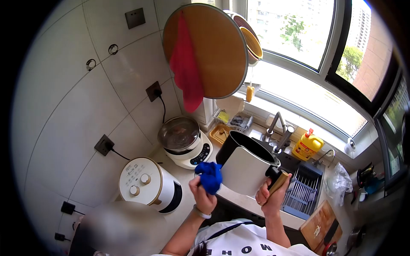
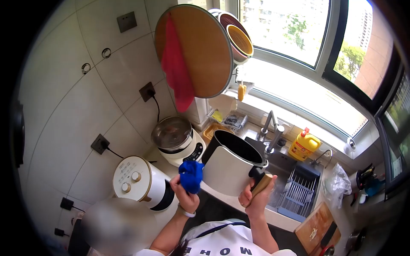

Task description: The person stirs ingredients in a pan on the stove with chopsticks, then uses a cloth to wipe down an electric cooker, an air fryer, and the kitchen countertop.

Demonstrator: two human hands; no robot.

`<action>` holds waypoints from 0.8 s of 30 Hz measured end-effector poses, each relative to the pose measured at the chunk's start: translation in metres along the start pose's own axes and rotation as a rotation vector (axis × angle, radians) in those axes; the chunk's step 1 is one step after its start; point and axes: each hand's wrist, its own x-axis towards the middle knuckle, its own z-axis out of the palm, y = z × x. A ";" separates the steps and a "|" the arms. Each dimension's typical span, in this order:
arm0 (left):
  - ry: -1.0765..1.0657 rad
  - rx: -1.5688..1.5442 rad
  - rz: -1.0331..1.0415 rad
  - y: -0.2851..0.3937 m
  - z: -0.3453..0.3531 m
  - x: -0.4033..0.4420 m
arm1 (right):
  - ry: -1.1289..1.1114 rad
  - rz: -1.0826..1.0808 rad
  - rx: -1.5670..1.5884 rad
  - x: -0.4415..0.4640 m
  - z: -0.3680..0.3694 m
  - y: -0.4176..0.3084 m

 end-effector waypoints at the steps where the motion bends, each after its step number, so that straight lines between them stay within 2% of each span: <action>1: -0.086 -0.024 0.021 0.010 0.002 0.005 | 0.007 0.030 0.006 0.000 0.003 0.002; 3: -0.329 0.223 0.197 0.042 0.005 0.031 | -0.008 0.044 0.024 -0.001 0.011 0.003; 5: -0.377 0.369 0.241 0.051 0.018 0.031 | 0.097 0.105 0.036 -0.004 0.022 0.004; 7: -0.362 0.341 0.269 0.041 0.020 0.016 | 0.083 0.084 0.003 -0.003 0.021 0.004; 9: -0.365 0.283 0.453 0.024 0.022 -0.005 | 0.123 0.070 -0.045 -0.002 0.024 0.004; 11: -0.356 0.268 0.441 0.018 0.023 -0.008 | 0.074 0.056 -0.060 -0.002 0.020 0.006; 13: -0.303 0.332 0.232 0.024 0.022 0.018 | 0.137 0.101 -0.019 -0.007 0.024 0.006; 16: -0.350 0.294 0.298 0.023 0.018 0.025 | 0.062 0.085 -0.069 -0.005 0.020 0.005; 20: -0.447 0.282 0.422 0.016 0.013 0.017 | 0.072 0.109 -0.062 -0.002 0.012 0.012; 24: -0.411 0.353 0.321 0.032 0.015 0.022 | 0.067 0.096 -0.046 -0.001 0.015 0.009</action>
